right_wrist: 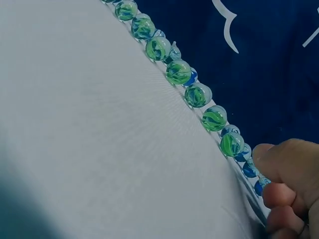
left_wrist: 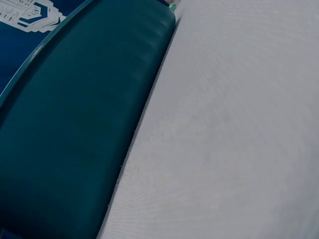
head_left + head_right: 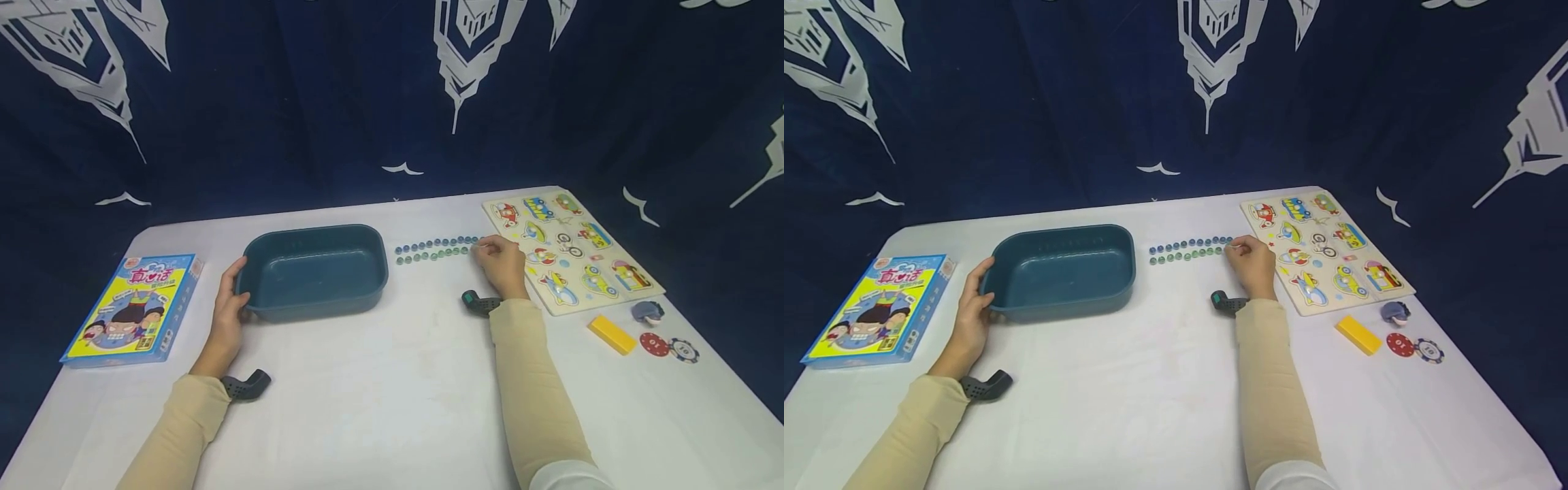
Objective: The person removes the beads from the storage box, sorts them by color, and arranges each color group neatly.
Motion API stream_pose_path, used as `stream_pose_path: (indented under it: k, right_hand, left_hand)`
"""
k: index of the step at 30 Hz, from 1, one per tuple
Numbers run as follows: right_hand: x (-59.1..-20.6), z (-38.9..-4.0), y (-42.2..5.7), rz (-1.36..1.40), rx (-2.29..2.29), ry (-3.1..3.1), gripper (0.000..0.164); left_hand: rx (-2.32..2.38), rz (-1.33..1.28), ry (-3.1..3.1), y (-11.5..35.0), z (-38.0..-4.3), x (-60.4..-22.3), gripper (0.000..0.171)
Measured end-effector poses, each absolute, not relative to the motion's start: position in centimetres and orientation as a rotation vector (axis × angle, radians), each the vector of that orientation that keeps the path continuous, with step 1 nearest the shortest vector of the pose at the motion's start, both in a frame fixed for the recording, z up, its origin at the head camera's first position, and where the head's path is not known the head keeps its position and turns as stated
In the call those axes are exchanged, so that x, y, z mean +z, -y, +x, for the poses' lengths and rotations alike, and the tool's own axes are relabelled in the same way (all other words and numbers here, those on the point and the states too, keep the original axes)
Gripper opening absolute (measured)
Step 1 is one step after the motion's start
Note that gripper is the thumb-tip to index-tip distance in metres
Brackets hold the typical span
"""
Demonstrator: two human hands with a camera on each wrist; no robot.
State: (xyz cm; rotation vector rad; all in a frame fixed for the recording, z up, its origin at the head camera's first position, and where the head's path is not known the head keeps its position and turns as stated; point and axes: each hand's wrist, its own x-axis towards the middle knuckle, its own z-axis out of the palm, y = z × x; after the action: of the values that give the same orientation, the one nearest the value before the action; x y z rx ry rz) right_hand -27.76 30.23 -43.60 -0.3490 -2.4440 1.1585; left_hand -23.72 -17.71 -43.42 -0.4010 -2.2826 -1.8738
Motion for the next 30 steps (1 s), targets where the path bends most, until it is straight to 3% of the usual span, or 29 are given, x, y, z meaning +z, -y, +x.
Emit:
stream_pose_path:
  k: [20,30]
  right_hand:
    - [-43.1,-28.3,-30.0,-0.283,1.152,2.515,0.027]
    - [-37.6,-26.5,-29.5,-0.204,1.425,2.411,0.033]
  left_hand:
    - [-1.862,-0.341,2.298,17.7,-23.3,-43.3,0.073]
    - [-1.899,-0.349,2.294,17.6,-23.3,-43.5,0.072]
